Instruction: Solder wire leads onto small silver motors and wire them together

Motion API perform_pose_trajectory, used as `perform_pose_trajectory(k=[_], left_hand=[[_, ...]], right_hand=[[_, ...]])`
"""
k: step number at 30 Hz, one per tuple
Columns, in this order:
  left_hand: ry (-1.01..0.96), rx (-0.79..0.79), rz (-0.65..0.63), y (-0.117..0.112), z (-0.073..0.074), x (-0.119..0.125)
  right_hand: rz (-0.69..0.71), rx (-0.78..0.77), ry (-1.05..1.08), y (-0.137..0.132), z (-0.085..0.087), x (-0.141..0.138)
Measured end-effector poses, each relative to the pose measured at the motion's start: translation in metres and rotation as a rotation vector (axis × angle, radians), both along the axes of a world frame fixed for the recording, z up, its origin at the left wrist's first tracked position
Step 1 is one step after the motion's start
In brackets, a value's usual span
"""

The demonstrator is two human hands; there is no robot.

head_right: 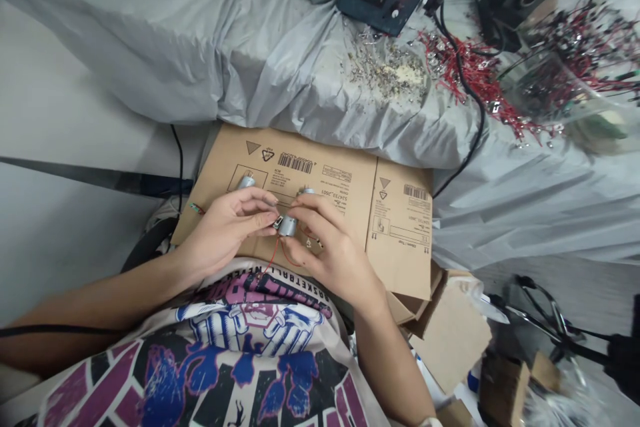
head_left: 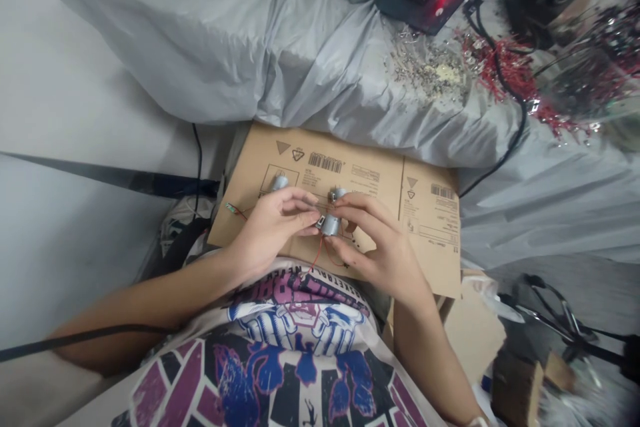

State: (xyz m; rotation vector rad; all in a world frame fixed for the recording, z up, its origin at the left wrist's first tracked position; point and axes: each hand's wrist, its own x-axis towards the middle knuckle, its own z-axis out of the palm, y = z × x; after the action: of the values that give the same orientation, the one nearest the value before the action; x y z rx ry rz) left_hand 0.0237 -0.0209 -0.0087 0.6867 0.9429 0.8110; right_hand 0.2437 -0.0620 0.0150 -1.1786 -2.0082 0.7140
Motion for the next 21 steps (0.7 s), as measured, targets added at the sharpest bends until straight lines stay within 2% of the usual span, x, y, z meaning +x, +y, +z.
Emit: perform_pose_trajectory(k=[11,21], left_hand=[[0.083,0.143,-0.032,0.0014,-0.0036,-0.0043],[0.133,0.26,-0.077,0.001,-0.0005,-0.0046]], right_hand=[[-0.002,0.001,0.044,0.0005,-0.0038,0.0028],[-0.008,0.018,0.06,0.0045,-0.0039,0.0079]])
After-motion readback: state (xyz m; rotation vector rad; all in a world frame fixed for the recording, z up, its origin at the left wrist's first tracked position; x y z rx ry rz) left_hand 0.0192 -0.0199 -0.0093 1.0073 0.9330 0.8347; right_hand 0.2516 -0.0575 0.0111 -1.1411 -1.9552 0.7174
